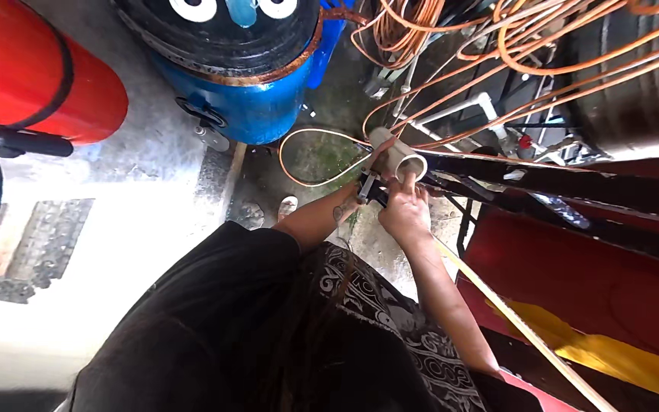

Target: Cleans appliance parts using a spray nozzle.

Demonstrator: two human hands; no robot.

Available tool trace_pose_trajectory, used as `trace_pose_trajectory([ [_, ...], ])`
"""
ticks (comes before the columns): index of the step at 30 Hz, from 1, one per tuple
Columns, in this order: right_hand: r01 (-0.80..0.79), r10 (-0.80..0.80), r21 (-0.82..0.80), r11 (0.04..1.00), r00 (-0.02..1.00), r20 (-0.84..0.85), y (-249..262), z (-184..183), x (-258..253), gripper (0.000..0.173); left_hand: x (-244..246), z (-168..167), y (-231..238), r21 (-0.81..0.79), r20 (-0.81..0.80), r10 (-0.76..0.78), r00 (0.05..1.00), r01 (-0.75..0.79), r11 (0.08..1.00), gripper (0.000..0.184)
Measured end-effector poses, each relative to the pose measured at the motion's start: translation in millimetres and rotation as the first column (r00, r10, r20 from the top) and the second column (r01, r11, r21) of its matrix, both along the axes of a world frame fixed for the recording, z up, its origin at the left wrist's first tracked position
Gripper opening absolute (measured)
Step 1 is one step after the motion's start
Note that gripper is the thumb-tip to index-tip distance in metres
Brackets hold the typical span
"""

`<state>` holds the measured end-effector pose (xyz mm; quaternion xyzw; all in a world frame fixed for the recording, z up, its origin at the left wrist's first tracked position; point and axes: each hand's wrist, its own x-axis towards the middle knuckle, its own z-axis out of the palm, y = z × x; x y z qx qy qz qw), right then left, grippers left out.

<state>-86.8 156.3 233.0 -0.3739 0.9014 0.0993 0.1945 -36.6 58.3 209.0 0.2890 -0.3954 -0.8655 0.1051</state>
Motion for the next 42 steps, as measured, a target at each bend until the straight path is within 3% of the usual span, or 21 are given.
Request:
trace_pose_trajectory([
  [2,-0.011,0.009,0.049,0.999,1.000,0.030,1,2,4,0.060,-70,-108,-9,0.255,-0.081,0.165,0.983,-0.140,0.957,0.035],
  [3,-0.029,0.026,0.058,0.998,0.998,0.048,2,1,6,0.056,-91,-143,-18,0.335,-0.073,0.232,0.970,-0.195,0.922,0.041],
  [6,-0.064,0.051,0.119,0.991,0.993,0.106,3,-4,7,0.054,-116,-171,-52,0.550,0.070,0.346,0.936,-0.325,0.769,0.043],
  [9,-0.064,0.048,0.134,0.989,0.992,0.117,5,-11,4,0.054,-121,-185,-70,0.562,0.038,0.368,0.929,-0.324,0.761,0.036],
  [12,-0.037,0.024,0.115,0.993,0.993,0.111,6,-11,2,0.054,-125,-194,-72,0.531,0.116,0.347,0.931,-0.354,0.770,0.037],
  [16,0.011,-0.031,0.149,0.989,0.990,0.135,3,-3,4,0.051,-127,-195,-65,0.487,0.286,0.321,0.903,-0.425,0.763,0.056],
  [20,0.000,-0.034,0.171,0.985,0.980,0.198,0,4,14,0.053,-131,-199,-59,0.489,0.387,0.290,0.875,-0.461,0.740,0.063],
  [23,0.017,-0.046,0.147,0.989,0.980,0.194,1,7,12,0.055,-129,-205,-58,0.501,0.336,0.128,0.933,-0.292,0.815,0.057],
  [26,0.031,-0.055,0.119,0.992,0.977,0.204,1,14,9,0.054,-124,-209,-64,0.597,0.208,-0.074,0.975,-0.067,0.799,0.054],
  [29,0.017,-0.032,0.082,0.997,0.981,0.193,2,17,11,0.056,-115,-194,-64,0.603,0.092,-0.142,0.986,0.058,0.796,0.039],
  [32,-0.015,0.002,0.066,0.998,0.981,0.193,1,20,11,0.059,-108,-191,-69,0.563,-0.046,-0.164,0.985,0.161,0.811,0.041],
  [37,-0.050,0.032,0.085,0.995,0.980,0.198,-2,23,14,0.061,-100,-180,-72,0.619,-0.017,-0.157,0.987,0.134,0.774,0.047],
  [42,-0.035,0.028,0.031,0.999,0.981,0.191,1,21,8,0.060,-98,-185,-65,0.632,-0.137,0.022,0.990,0.071,0.772,0.047],
])
